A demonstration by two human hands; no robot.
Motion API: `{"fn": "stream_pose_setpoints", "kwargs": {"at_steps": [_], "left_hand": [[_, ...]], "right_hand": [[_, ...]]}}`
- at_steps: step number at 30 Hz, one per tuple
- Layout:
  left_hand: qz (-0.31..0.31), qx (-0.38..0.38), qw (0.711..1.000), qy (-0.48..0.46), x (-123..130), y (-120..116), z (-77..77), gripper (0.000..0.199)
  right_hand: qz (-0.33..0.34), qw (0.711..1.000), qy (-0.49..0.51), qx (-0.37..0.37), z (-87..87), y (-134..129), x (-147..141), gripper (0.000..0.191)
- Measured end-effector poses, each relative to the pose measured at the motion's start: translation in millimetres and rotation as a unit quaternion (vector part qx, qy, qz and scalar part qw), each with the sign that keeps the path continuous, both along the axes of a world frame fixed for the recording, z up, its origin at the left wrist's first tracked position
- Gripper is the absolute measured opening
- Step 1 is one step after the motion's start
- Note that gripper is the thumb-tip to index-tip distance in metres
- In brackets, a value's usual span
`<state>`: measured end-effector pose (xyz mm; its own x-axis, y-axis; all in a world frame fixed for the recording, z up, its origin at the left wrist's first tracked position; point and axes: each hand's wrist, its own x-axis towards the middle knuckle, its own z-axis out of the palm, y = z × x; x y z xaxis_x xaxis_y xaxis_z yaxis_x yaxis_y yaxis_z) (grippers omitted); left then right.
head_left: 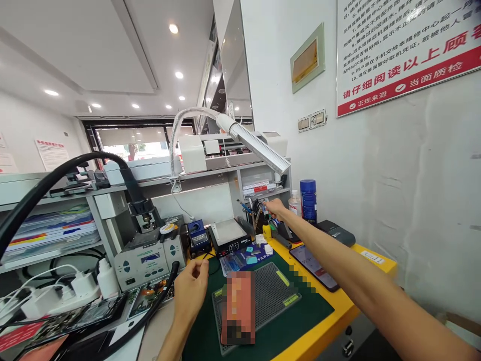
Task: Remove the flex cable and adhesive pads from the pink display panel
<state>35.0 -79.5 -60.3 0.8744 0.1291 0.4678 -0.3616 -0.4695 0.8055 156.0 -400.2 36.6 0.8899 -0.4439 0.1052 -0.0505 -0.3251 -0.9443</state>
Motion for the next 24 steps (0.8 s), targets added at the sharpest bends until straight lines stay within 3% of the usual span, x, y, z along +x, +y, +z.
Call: {"fn": "stream_pose_setpoints", "kwargs": {"at_steps": [5,8,13,17,20,24], "left_hand": [[0.005,0.008,1.000,0.003,2,8,-1.6,0.041],[0.002,0.013,1.000,-0.003,2,6,-3.3,0.040],[-0.006,0.042,0.999,0.001,1,3,-3.8,0.036],[-0.033,0.079,0.996,0.033,4,7,-2.1,0.030],[-0.066,0.106,0.989,0.076,5,8,-1.9,0.027],[-0.106,0.136,0.977,0.125,3,2,-3.4,0.028]], "right_hand": [[-0.003,0.999,0.024,-0.044,-5.0,2,24,0.028],[-0.011,0.997,0.009,-0.080,0.5,2,27,0.027],[-0.038,0.987,-0.065,-0.145,32.7,-1,20,0.029],[-0.048,0.966,-0.154,-0.200,54.1,-4,-5,0.031],[-0.015,0.949,-0.202,-0.242,42.9,-3,-37,0.030],[0.077,0.929,-0.197,-0.303,-11.3,7,-85,0.026]]}}
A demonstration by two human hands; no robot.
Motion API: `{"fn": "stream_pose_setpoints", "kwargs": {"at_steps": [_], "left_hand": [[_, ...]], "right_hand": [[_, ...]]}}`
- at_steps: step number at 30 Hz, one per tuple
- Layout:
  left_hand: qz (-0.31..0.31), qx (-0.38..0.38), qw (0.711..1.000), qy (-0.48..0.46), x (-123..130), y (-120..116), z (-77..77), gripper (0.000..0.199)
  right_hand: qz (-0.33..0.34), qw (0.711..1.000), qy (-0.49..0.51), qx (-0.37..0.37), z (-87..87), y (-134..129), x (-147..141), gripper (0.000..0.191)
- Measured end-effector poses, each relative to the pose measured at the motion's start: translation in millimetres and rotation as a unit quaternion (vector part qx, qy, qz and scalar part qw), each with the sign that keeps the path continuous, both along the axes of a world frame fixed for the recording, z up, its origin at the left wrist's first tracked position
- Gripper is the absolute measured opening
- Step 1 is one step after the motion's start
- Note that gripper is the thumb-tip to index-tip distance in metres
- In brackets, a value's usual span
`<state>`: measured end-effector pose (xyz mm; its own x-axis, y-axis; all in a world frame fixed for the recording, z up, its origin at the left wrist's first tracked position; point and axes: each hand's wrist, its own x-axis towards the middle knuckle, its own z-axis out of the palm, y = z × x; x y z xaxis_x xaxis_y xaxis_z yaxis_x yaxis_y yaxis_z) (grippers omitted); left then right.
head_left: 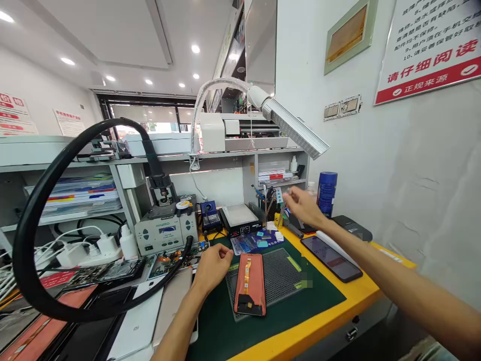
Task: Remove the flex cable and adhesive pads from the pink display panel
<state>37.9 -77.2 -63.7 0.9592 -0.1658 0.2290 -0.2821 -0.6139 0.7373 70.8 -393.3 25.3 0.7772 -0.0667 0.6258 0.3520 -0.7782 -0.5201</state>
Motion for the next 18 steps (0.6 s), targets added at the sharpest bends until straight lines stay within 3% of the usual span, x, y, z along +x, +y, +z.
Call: {"fn": "stream_pose_setpoints", "kwargs": {"at_steps": [4,7,11,18], "left_hand": [[-0.019,0.034,0.999,0.030,-9,-5,0.4,0.032],[-0.033,0.060,0.997,0.043,-20,-9,4.1,0.047],[-0.026,0.089,0.994,0.053,-35,-20,8.4,0.060],[0.000,0.053,0.995,0.085,-34,-36,9.0,0.041]], "right_hand": [[0.049,0.996,0.040,-0.068,-60.7,18,-21,0.022],[0.062,0.992,0.062,-0.093,-87.7,30,-20,0.022],[0.070,0.988,0.082,-0.109,-100.3,34,-18,0.024],[0.074,0.985,0.105,-0.119,-104.2,24,-22,0.024]]}}
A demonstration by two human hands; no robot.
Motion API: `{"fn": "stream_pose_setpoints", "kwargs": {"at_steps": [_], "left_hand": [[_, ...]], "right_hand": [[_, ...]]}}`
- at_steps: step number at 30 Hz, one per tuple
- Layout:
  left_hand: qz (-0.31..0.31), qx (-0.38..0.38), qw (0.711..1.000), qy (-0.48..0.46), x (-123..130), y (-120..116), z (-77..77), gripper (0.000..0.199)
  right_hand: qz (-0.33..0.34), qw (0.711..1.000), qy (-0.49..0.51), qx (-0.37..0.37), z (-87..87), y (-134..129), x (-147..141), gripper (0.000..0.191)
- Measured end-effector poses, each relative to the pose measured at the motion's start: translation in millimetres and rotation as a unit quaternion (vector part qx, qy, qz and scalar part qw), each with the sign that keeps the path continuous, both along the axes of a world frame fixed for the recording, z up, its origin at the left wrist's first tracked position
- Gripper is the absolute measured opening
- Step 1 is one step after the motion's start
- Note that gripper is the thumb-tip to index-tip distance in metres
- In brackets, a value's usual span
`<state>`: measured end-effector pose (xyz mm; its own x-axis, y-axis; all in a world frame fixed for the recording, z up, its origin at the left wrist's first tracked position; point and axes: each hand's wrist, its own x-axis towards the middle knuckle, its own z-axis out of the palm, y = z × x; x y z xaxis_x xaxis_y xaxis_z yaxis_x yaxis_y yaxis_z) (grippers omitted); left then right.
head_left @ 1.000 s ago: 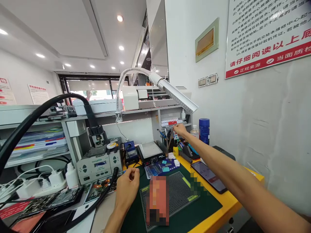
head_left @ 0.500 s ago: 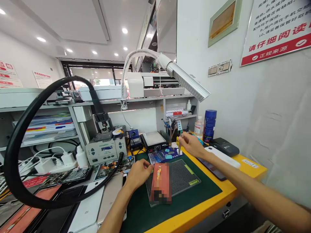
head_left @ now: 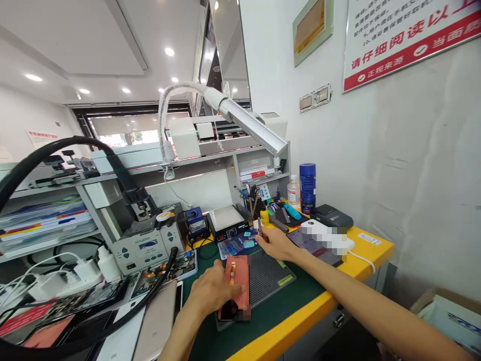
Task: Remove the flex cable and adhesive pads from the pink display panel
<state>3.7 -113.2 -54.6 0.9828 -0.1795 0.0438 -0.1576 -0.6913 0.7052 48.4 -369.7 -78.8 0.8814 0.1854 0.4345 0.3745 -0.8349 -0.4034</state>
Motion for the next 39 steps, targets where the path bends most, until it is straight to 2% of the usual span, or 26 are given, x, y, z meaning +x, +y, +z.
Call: {"fn": "stream_pose_setpoints", "kwargs": {"at_steps": [4,8,12,14,16,20,25,29,34,36,39], "left_hand": [[-0.027,-0.106,0.991,0.080,5,-3,-2.1,0.026],[-0.043,-0.252,0.952,0.166,3,-5,5.9,0.013],[-0.013,-0.424,0.883,0.198,8,1,34.1,0.005],[0.004,-0.515,0.838,0.181,13,7,48.2,0.013],[0.017,-0.598,0.786,0.157,19,13,55.9,0.020],[-0.008,-0.700,0.701,0.138,27,22,51.2,0.033],[-0.074,-0.749,0.638,0.164,26,21,37.2,0.046],[-0.089,-0.760,0.612,0.200,23,17,33.9,0.056],[-0.091,-0.756,0.613,0.209,22,22,36.2,0.057],[-0.087,-0.752,0.620,0.205,21,25,37.1,0.057],[-0.077,-0.748,0.627,0.201,19,27,37.7,0.056]], "right_hand": [[0.000,1.000,0.005,-0.008,-1.3,1,-2,0.025],[0.002,1.000,0.005,-0.015,-1.6,4,-6,0.025],[0.004,1.000,-0.014,-0.003,-1.0,3,-8,0.024],[0.005,0.999,-0.037,0.014,-0.8,3,-9,0.023],[0.002,0.997,-0.069,0.041,-1.3,3,-9,0.022],[0.012,0.986,-0.137,0.100,-4.9,3,-5,0.022],[0.032,0.967,-0.201,0.153,-0.1,13,-5,0.029],[0.061,0.948,-0.246,0.190,26.2,44,-17,0.026],[0.139,0.917,-0.312,0.207,62.6,87,-35,0.008],[0.171,0.901,-0.341,0.209,65.2,97,-40,0.015],[0.213,0.887,-0.359,0.198,54.2,102,-46,0.028]]}}
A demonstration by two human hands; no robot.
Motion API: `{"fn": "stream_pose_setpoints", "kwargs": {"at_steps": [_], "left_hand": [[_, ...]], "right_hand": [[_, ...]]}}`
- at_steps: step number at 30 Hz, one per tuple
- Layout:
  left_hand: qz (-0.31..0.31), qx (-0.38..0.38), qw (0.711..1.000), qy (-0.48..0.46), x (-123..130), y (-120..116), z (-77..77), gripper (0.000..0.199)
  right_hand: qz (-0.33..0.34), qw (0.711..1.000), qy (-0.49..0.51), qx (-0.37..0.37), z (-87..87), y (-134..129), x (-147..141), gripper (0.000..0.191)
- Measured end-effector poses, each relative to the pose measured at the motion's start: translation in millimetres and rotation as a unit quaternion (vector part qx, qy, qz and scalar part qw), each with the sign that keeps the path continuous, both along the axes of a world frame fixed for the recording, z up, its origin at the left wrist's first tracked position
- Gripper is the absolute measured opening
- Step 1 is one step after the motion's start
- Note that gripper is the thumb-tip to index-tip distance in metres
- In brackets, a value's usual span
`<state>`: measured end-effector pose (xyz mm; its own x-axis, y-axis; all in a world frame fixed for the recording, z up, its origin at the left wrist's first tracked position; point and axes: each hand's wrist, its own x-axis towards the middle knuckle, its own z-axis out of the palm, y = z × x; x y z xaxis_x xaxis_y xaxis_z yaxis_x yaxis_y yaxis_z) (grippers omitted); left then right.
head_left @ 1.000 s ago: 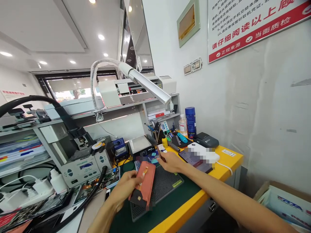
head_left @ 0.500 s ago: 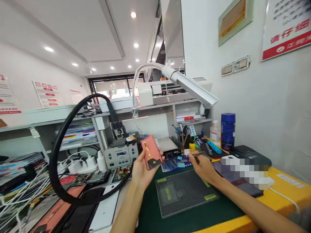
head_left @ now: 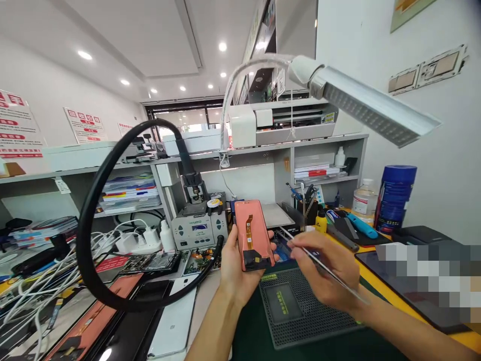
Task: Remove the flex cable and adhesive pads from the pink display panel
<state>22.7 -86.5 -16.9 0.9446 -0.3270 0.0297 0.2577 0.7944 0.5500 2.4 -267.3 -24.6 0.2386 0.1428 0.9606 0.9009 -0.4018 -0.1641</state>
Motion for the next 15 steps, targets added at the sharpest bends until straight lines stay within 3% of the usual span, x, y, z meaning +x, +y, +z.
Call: {"fn": "stream_pose_setpoints", "kwargs": {"at_steps": [4,8,12,15], "left_hand": [[0.024,0.014,0.999,0.017,-5,-4,3.2,0.053],[0.041,0.022,0.999,0.002,-8,-7,7.9,0.055],[0.050,0.027,0.998,-0.005,-9,-5,8.9,0.057],[0.062,0.028,0.998,0.004,-11,-4,9.7,0.054]], "right_hand": [[0.027,0.997,0.002,-0.068,-19.1,-2,-9,0.039],[0.017,0.994,-0.004,-0.109,-22.8,-7,-12,0.047],[0.024,0.995,0.005,-0.102,-20.9,-7,-10,0.045],[0.067,0.995,0.036,-0.059,-19.7,-5,-9,0.041]]}}
